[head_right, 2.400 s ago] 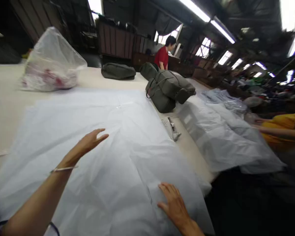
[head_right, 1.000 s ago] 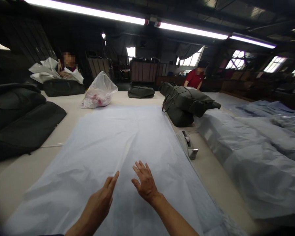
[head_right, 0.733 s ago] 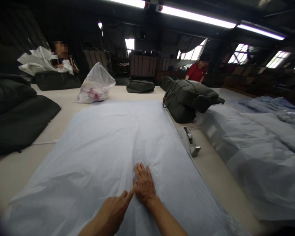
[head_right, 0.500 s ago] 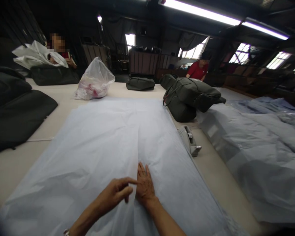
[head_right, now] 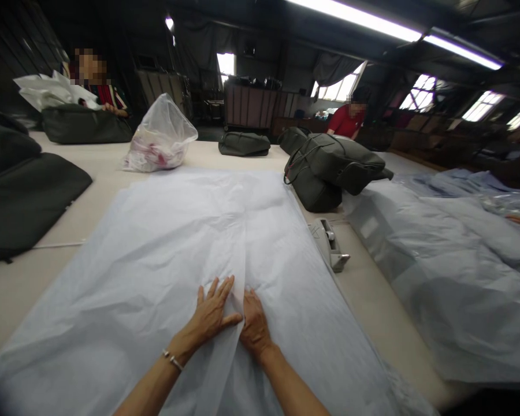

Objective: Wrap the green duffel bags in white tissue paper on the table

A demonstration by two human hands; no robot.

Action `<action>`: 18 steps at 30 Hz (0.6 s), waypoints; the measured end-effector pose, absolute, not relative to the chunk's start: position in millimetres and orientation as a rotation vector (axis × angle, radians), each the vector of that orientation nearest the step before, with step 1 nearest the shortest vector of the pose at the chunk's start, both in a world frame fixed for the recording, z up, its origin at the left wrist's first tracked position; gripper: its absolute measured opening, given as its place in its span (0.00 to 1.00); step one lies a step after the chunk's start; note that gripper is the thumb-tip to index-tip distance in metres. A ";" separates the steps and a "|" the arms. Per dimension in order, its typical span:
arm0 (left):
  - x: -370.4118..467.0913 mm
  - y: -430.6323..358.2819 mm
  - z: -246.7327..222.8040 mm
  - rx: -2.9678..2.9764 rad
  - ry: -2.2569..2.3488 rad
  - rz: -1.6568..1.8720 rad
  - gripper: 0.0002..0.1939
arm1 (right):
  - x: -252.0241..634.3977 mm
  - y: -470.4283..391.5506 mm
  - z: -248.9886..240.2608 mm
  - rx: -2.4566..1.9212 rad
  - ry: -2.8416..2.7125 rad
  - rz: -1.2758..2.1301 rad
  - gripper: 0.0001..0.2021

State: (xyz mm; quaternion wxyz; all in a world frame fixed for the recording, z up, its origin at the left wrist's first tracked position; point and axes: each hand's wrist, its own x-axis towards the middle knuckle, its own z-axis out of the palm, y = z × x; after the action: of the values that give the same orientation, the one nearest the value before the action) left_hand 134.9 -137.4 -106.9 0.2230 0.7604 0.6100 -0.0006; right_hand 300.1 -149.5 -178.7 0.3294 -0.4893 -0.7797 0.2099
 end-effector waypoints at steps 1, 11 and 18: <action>135.7 -136.4 -105.8 2.092 1.688 -0.015 0.48 | 301.7 -149.2 -175.5 -1.240 -1.949 0.618 0.25; 114.4 -114.9 -105.1 2.313 1.838 0.250 0.31 | 325.1 -97.7 -133.2 -1.312 -1.862 0.387 0.19; 50.3 -56.6 -120.3 2.159 2.162 0.099 0.37 | 338.2 -39.1 -151.4 -1.592 -2.160 0.147 0.29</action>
State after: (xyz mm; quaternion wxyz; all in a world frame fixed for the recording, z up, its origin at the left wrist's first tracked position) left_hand 50.3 -56.6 -120.3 0.0425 0.7057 0.7065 0.0323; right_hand 338.2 -39.1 -151.4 0.2253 -0.5772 -0.7831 0.0532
